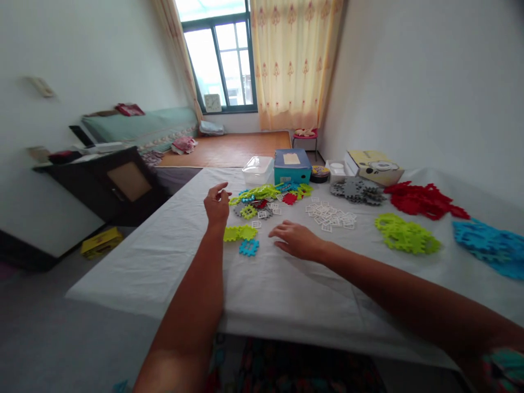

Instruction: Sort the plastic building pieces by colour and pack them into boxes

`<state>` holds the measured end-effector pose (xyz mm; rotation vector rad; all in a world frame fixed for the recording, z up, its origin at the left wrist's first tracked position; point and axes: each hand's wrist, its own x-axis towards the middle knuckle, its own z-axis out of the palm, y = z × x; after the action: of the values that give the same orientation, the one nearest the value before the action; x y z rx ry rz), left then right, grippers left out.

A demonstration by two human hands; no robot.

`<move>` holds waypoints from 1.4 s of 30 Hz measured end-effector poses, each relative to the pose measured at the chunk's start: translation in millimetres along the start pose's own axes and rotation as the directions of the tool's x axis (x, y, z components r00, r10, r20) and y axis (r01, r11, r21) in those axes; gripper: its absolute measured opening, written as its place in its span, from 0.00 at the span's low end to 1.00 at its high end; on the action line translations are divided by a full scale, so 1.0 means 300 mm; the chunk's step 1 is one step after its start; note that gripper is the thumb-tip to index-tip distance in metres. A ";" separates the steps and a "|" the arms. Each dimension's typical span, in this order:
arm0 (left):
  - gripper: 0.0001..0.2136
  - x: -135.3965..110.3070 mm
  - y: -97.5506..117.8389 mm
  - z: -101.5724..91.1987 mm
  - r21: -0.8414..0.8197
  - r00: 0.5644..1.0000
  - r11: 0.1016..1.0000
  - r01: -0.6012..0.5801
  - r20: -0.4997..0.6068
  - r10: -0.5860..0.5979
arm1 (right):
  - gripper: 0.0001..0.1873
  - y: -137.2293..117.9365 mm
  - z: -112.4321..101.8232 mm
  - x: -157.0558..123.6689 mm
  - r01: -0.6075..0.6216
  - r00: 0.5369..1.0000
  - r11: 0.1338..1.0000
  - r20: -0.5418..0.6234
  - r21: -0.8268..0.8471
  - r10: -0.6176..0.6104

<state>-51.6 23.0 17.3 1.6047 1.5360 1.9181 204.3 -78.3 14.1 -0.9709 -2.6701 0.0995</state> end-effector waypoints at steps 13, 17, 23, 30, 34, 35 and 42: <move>0.14 0.005 -0.018 -0.007 0.040 0.998 0.997 -0.060 0.001 0.060 | 0.15 -0.149 0.120 0.337 -0.026 0.997 0.988 0.074 -0.149 0.037; 0.13 0.001 -0.021 0.001 -0.004 0.998 0.999 -0.047 0.031 0.047 | 0.14 -0.045 0.044 0.280 -0.098 0.993 0.995 0.062 -0.023 0.099; 0.13 -0.020 -0.011 0.023 0.021 0.983 0.998 -0.058 0.176 0.053 | 0.17 0.145 -0.030 0.123 -0.328 0.944 0.891 0.151 0.316 0.294; 0.13 -0.058 0.002 0.040 0.087 0.924 0.979 -0.182 0.357 0.140 | 0.17 0.238 -0.022 -0.023 -0.409 0.880 0.805 -0.047 0.430 0.473; 0.13 -0.059 -0.016 0.043 0.121 0.895 0.964 -0.238 0.412 0.169 | 0.20 0.262 -0.079 -0.164 -0.371 0.867 0.819 -0.152 0.438 0.474; 0.13 -0.057 -0.021 0.044 0.132 0.893 0.961 -0.244 0.416 0.170 | 0.21 0.277 -0.103 -0.213 -0.372 0.860 0.835 -0.187 0.406 0.474; 0.13 -0.059 -0.026 0.060 0.194 0.863 0.932 -0.305 0.471 0.185 | 0.19 0.503 -0.305 -0.618 -0.672 0.562 0.633 -0.292 0.384 0.774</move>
<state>-33.3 24.2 -1.8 2.2635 1.4821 1.3345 459.9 -83.7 29.4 -1.7265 -1.6430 0.3203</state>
